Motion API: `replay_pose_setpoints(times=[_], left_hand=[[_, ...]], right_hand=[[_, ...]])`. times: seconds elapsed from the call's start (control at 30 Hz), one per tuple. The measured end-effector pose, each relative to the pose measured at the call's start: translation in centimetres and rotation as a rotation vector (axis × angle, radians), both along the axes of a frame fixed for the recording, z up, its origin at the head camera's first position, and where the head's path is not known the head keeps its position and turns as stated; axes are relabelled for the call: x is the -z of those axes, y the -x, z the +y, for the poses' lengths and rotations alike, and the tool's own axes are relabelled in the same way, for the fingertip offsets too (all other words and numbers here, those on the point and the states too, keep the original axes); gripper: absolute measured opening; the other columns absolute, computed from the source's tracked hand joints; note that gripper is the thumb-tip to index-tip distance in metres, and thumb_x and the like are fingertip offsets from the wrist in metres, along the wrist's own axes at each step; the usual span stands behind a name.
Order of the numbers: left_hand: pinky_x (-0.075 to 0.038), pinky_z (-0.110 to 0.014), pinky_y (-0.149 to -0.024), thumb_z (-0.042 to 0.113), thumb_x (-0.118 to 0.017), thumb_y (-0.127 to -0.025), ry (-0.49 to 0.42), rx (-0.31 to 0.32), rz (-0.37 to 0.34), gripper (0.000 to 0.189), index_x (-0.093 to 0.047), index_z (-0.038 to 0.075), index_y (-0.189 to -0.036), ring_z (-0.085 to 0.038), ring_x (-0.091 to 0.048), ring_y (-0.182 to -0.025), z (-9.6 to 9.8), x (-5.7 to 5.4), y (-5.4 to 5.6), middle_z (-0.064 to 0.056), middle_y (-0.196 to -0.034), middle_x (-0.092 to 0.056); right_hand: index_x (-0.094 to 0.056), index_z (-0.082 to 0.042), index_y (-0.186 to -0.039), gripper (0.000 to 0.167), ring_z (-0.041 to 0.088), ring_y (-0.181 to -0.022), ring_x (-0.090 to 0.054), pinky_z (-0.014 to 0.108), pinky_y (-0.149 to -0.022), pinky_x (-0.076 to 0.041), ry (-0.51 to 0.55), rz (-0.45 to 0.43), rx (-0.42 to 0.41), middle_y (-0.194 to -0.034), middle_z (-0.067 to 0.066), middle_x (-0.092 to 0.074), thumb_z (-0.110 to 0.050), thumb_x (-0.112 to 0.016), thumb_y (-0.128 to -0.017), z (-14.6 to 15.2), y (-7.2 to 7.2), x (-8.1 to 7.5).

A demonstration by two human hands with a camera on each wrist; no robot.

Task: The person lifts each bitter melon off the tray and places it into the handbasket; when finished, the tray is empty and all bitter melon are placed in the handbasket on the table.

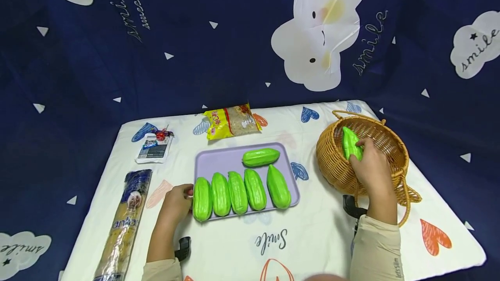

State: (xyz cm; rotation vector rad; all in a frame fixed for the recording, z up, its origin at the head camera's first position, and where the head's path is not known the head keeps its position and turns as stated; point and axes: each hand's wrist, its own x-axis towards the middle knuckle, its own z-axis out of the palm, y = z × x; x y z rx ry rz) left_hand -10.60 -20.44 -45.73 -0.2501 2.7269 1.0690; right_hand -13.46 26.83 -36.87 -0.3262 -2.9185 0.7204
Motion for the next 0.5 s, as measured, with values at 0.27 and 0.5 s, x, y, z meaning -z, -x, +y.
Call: replay_pose_setpoints(times=[0.27,0.5], left_hand=[[-0.047,-0.044,-0.08,0.001,-0.057,-0.086,0.017,0.002,0.01,0.042,-0.058,-0.008,-0.127,-0.031,-0.058,-0.093,0.04,0.13,-0.02,-0.018,-0.104,-0.067],[-0.047,-0.045,-0.08,0.001,-0.057,-0.086,0.019,0.006,0.008,0.042,-0.057,-0.009,-0.127,-0.032,-0.058,-0.094,0.03,0.12,-0.04,-0.02,-0.107,-0.066]], right_hand=[[-0.041,0.001,-0.132,0.045,0.048,-0.097,-0.054,0.056,-0.072,-0.043,-0.005,-0.043,-0.031,-0.119,0.037,-0.053,-0.019,-0.055,-0.094,0.01,0.22,-0.17],[-0.041,0.002,-0.132,0.045,0.048,-0.095,-0.055,0.055,-0.071,-0.043,0.002,-0.047,-0.046,-0.119,0.037,-0.054,-0.019,-0.054,-0.094,0.04,0.28,-0.07]])
